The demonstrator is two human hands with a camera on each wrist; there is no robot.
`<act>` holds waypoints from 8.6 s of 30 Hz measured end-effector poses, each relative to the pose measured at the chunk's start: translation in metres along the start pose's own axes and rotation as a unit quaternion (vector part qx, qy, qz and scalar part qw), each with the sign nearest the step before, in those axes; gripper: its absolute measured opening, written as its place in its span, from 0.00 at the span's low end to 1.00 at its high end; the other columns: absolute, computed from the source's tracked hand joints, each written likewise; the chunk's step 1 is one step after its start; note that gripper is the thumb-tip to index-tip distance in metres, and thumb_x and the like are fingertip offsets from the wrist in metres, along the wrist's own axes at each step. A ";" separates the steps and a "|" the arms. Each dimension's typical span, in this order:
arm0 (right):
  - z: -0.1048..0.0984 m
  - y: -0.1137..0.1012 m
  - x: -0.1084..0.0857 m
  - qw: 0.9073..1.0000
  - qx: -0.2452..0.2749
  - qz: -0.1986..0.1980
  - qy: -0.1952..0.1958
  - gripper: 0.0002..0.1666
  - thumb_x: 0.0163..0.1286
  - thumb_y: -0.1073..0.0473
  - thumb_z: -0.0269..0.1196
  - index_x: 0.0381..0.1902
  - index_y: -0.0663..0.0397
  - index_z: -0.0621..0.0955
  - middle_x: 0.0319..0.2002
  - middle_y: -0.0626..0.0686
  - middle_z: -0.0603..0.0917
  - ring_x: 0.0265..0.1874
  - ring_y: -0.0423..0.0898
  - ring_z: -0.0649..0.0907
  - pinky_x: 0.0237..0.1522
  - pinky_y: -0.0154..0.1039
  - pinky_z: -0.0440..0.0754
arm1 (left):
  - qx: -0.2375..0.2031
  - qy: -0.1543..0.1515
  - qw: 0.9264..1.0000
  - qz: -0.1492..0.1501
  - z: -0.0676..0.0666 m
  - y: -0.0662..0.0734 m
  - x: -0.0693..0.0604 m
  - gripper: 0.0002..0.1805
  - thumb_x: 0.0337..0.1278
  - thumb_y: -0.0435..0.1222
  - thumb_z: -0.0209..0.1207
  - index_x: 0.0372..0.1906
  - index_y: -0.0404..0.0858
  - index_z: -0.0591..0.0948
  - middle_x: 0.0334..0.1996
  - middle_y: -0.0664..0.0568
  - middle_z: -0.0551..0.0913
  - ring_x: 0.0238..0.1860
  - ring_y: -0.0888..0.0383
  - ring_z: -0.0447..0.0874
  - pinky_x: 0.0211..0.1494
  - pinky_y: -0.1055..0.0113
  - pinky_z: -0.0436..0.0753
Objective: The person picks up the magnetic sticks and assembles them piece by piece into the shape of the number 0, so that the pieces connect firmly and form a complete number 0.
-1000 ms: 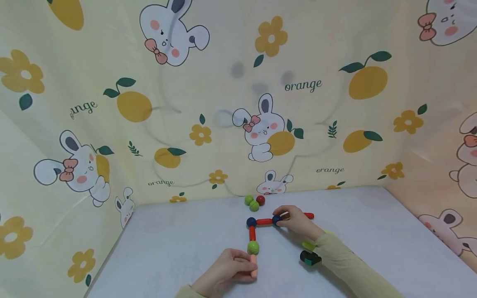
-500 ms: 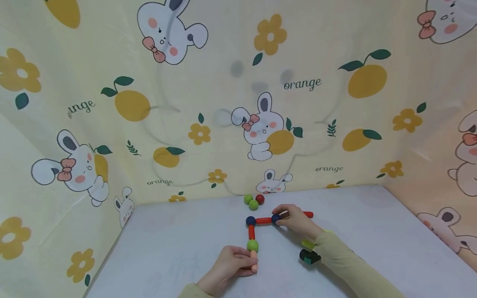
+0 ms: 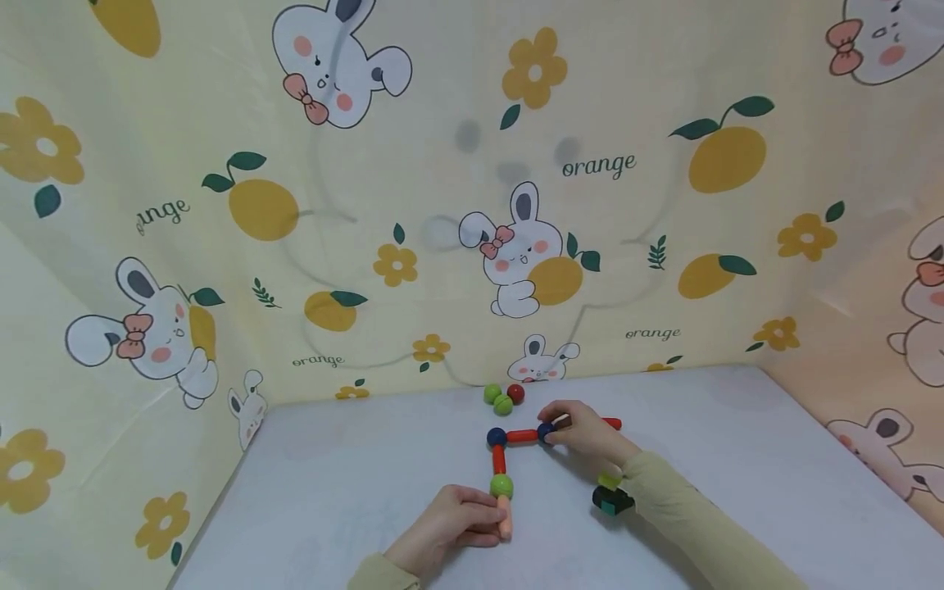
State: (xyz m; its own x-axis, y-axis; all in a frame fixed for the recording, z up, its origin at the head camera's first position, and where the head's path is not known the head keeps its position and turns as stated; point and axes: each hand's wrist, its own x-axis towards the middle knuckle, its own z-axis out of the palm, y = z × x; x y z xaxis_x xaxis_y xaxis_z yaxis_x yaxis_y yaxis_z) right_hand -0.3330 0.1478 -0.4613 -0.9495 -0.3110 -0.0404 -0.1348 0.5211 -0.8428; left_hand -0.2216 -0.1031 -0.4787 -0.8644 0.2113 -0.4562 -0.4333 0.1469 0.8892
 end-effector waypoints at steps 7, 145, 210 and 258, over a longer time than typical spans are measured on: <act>-0.009 -0.012 0.020 0.999 -0.012 -0.047 0.001 0.20 0.63 0.66 0.66 0.53 0.60 0.78 0.49 0.58 0.80 0.46 0.50 0.79 0.50 0.45 0.80 | -0.005 0.004 1.000 -0.013 -0.001 0.001 0.003 0.16 0.50 0.32 0.69 0.44 0.29 0.82 0.33 0.44 0.85 0.34 0.52 0.87 0.39 0.64 0.85; 0.078 -0.040 -0.120 0.969 0.185 0.034 -0.162 0.17 0.61 0.63 0.67 0.47 0.60 0.75 0.36 0.53 0.82 0.35 0.48 0.79 0.36 0.36 0.79 | 0.101 -0.121 0.987 0.021 -0.013 0.005 -0.025 0.27 0.51 0.33 0.68 0.58 0.39 0.74 0.32 0.45 0.87 0.31 0.52 0.87 0.34 0.65 0.85; 0.046 -0.020 -0.106 0.960 0.029 -0.134 -0.243 0.11 0.61 0.65 0.67 0.42 0.48 0.82 0.35 0.47 0.81 0.34 0.40 0.78 0.36 0.31 0.76 | 0.094 -0.101 0.990 0.012 -0.012 -0.001 -0.018 0.29 0.49 0.34 0.70 0.59 0.40 0.74 0.33 0.46 0.87 0.33 0.53 0.87 0.36 0.65 0.85; 0.008 -0.051 0.056 0.978 -0.093 -0.173 -0.065 0.26 0.61 0.65 0.68 0.57 0.58 0.76 0.55 0.57 0.78 0.57 0.56 0.73 0.59 0.52 0.72 | 0.124 -0.061 0.990 0.024 -0.007 -0.001 -0.017 0.31 0.43 0.38 0.73 0.57 0.42 0.76 0.30 0.50 0.86 0.30 0.55 0.86 0.34 0.65 0.85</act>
State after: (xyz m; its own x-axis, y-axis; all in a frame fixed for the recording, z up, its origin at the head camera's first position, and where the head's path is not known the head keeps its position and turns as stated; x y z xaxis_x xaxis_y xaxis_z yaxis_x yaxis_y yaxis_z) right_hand -0.3774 0.0972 -0.4248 -0.7953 -0.5867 0.1523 -0.5031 0.4987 -0.7058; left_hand -0.2078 -0.1133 -0.4716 -0.8389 0.3371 -0.4274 -0.3029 0.3633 0.8811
